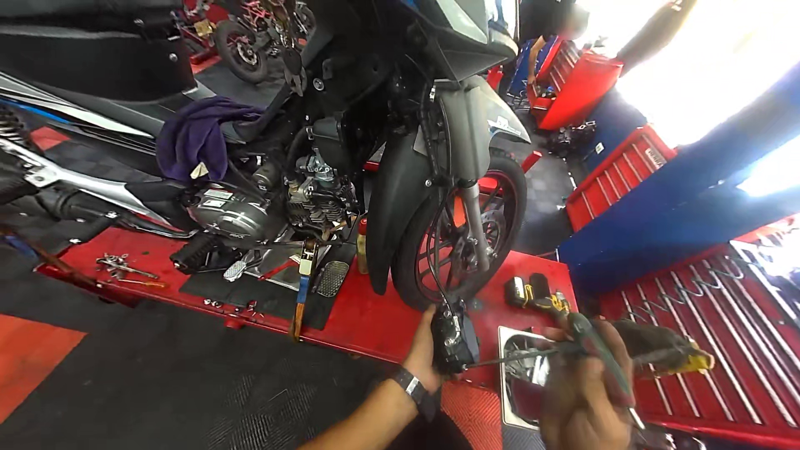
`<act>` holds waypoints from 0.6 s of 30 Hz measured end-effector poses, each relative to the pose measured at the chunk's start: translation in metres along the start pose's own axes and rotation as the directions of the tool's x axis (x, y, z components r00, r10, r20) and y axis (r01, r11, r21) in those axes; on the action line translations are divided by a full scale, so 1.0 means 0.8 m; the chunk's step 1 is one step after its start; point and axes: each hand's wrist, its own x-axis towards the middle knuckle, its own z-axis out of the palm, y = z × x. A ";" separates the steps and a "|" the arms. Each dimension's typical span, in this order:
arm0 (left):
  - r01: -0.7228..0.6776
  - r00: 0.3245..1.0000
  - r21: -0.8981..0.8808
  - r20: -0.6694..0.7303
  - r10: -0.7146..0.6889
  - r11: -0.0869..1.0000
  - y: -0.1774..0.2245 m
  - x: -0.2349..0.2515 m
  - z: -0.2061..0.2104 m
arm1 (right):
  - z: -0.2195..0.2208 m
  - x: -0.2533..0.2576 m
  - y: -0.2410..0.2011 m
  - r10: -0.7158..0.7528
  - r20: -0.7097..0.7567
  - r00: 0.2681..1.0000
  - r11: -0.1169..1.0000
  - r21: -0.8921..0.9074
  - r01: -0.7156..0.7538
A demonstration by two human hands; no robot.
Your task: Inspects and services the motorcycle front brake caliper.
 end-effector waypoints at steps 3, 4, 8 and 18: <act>0.006 1.000 -0.002 0.008 -0.006 1.000 -0.003 -0.004 0.006 | 0.023 -0.002 -0.012 0.345 0.034 0.938 0.753 0.586 -0.299; 0.002 1.000 0.007 0.007 -0.002 1.000 -0.002 -0.006 0.006 | 0.023 0.003 -0.016 0.412 0.046 0.910 0.719 0.597 -0.355; -0.049 0.999 0.031 0.005 0.048 0.998 0.001 -0.003 0.002 | -0.014 0.033 -0.031 0.528 0.253 0.811 0.779 0.235 -0.581; -0.136 0.990 0.026 -0.018 0.137 0.990 0.004 0.003 -0.011 | -0.055 0.050 -0.083 0.309 0.626 0.716 0.535 -0.737 0.413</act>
